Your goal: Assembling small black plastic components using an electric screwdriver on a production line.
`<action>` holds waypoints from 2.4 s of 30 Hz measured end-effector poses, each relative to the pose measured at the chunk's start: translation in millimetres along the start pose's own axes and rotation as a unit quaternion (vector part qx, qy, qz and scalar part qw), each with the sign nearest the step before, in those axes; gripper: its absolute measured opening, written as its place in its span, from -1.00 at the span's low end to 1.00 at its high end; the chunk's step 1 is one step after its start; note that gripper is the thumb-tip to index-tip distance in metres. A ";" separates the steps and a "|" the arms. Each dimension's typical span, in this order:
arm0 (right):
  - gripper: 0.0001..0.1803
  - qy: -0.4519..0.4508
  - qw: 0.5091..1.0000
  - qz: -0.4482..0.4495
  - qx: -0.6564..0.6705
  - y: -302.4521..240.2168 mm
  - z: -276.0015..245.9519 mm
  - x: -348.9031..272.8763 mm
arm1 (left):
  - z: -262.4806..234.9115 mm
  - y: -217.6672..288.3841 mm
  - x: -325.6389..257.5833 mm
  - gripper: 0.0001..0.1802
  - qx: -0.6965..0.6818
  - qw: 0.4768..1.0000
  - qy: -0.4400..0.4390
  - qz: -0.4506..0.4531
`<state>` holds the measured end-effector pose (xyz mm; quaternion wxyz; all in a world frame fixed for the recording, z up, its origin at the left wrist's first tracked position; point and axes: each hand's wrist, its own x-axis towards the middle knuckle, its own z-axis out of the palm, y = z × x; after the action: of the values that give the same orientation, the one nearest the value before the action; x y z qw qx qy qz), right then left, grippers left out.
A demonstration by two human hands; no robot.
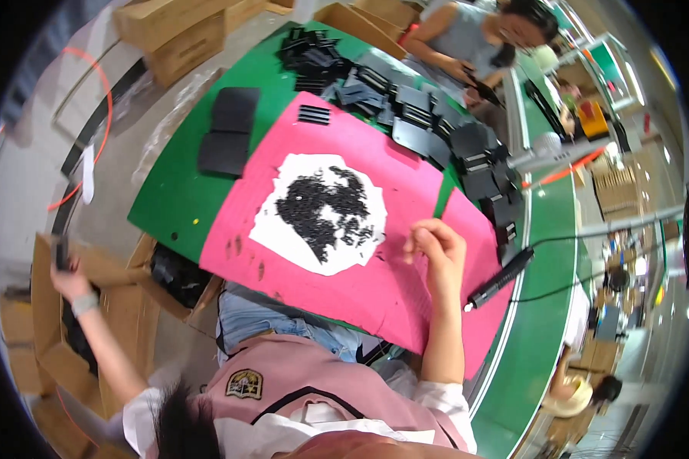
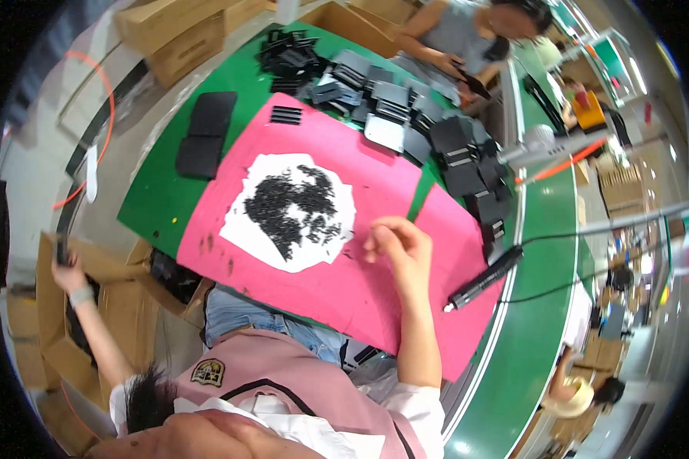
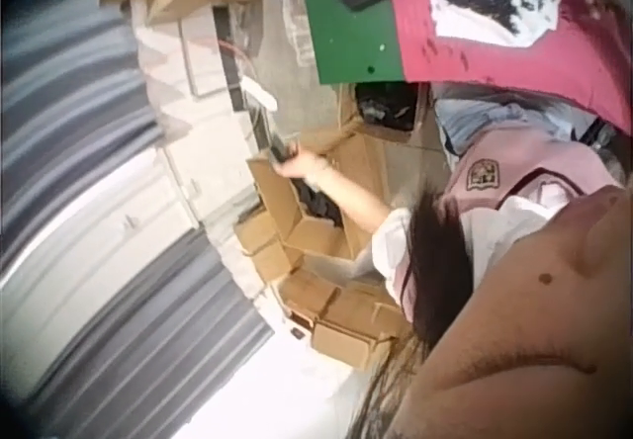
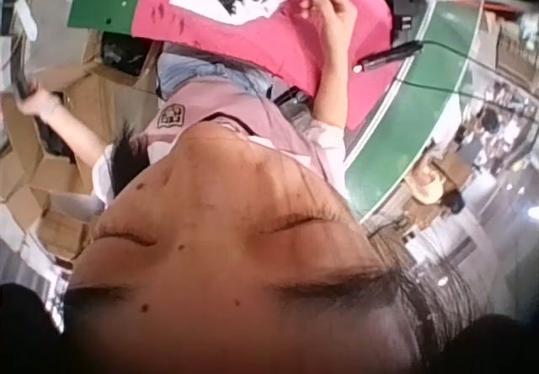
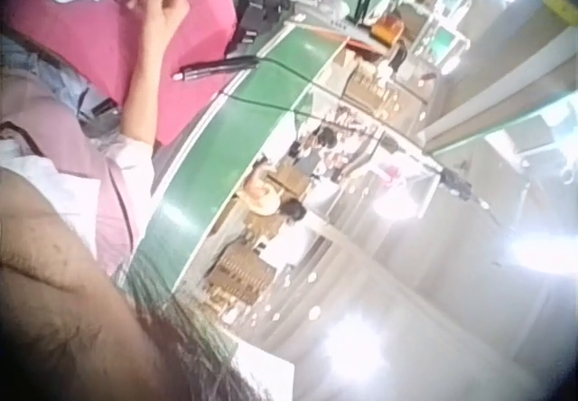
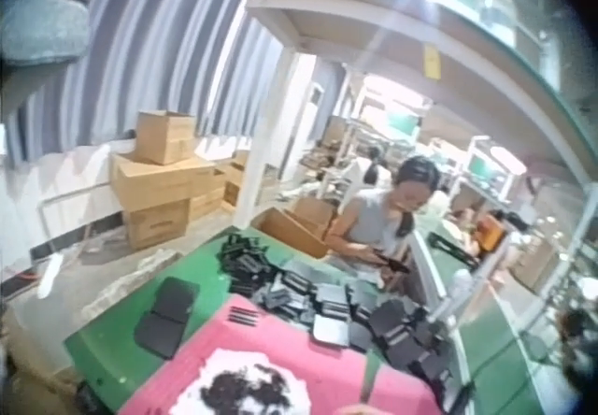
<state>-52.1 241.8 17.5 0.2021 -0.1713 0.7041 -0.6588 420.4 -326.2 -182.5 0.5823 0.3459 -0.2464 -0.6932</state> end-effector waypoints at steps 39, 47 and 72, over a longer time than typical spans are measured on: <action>-0.51 -0.087 0.748 -0.393 -0.528 -5.3 120.8 183.2 | 402.6 -184.3 -254.1 -0.69 0.077 0.905 -0.402 -0.114; -0.70 -0.139 0.674 -0.378 -0.619 -18.9 117.3 192.4 | 400.5 -175.0 -253.4 -0.66 0.064 0.876 -0.431 -0.205; -0.81 -0.146 0.868 -0.411 -0.238 -15.0 99.8 83.3 | 392.5 -183.0 -275.3 -0.61 0.091 0.816 -0.522 -0.230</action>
<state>-73.2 112.7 22.6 -0.0336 -0.5820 0.6682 -0.4622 25.6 -44.4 -14.8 0.1559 0.0302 -0.4882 -0.8582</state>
